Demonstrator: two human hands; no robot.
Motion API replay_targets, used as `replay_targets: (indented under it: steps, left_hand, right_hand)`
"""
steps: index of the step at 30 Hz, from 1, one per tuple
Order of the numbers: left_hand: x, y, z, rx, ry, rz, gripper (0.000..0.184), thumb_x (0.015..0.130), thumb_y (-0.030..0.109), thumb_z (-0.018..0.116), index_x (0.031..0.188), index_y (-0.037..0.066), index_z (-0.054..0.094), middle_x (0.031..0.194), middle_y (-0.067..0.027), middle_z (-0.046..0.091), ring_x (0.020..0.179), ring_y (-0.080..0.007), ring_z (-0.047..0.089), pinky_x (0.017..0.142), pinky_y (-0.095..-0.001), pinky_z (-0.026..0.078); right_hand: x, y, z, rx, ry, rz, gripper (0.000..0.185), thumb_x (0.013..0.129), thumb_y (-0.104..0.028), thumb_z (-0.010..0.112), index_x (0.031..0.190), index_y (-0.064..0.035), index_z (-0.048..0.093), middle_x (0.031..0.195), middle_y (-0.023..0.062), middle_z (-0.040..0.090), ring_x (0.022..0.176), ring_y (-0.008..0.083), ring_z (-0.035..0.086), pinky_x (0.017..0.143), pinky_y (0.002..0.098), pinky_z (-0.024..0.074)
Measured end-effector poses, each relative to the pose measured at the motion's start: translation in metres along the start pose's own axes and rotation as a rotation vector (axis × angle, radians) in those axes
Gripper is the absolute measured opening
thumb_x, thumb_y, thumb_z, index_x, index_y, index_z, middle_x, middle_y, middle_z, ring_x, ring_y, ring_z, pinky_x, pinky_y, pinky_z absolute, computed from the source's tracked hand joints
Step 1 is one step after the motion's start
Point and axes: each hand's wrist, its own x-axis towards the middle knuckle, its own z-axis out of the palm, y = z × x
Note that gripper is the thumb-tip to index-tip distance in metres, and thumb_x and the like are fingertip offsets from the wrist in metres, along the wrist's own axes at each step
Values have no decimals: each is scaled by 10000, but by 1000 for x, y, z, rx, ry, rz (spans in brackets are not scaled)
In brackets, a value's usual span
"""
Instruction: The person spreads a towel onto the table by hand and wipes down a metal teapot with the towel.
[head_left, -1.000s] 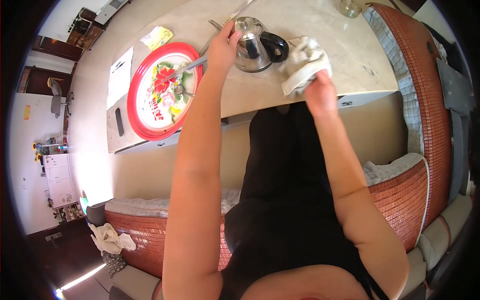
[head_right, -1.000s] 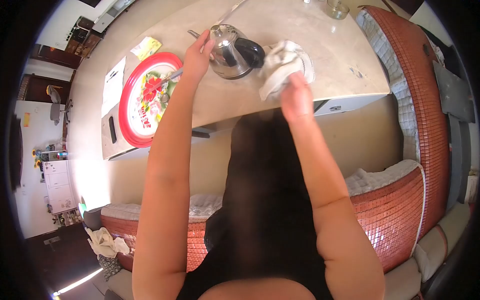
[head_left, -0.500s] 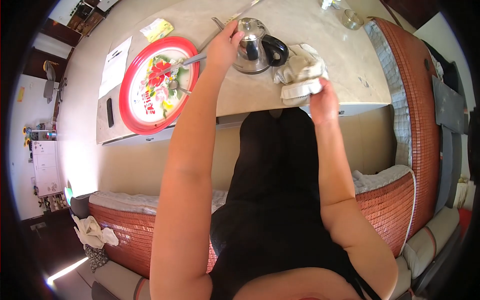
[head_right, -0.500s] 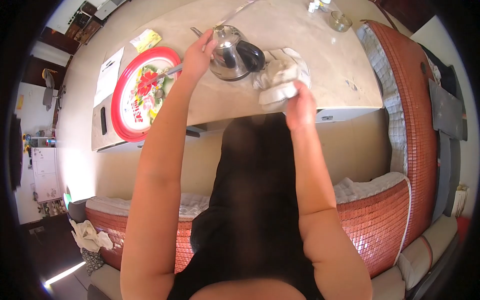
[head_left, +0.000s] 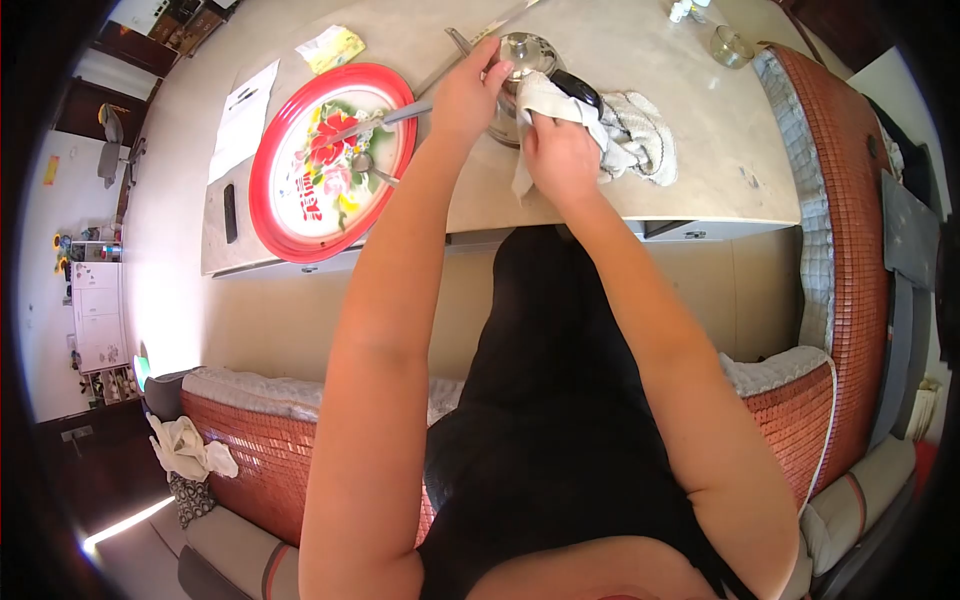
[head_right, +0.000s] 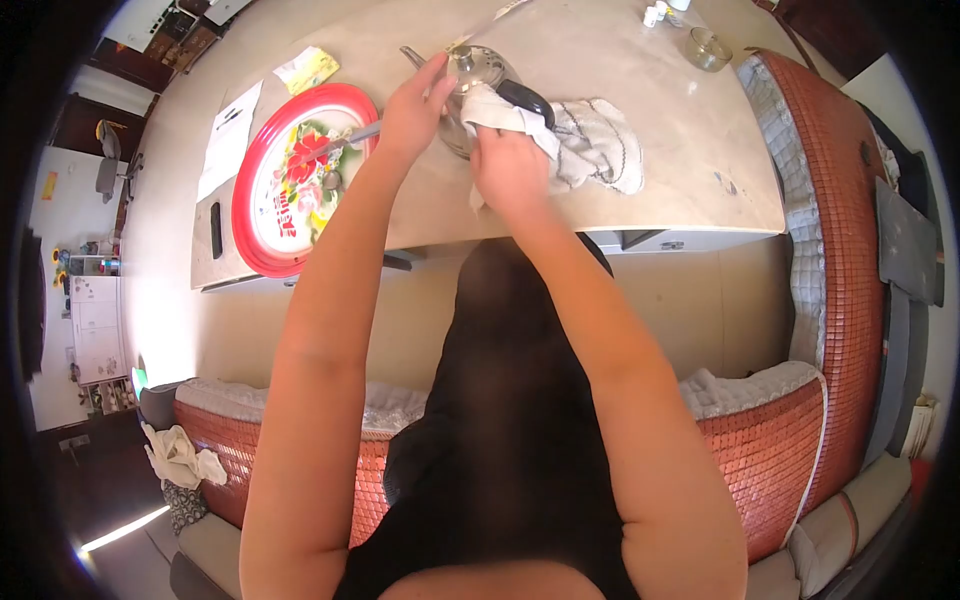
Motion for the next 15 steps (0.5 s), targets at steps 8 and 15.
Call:
replay_targets:
  steps: [8, 15]
  left_hand:
    - [3, 8, -4, 52, -12, -9, 418, 878, 294, 607, 1260, 140, 537, 985, -131, 661, 870, -306, 625, 770, -375, 478]
    - [4, -4, 1, 3, -3, 34, 417, 875, 297, 612, 1246, 115, 553, 983, -131, 662, 856, -297, 620, 766, -361, 477]
  right_hand:
    - [-28, 18, 45, -252, 173, -225, 283, 753, -142, 607, 1022, -55, 615, 777, 121, 611, 659, 307, 615, 533, 392, 501]
    - [-5, -8, 23, -127, -23, -14, 282, 723, -125, 616, 981, -18, 574, 784, 141, 623, 682, 310, 630, 568, 398, 510]
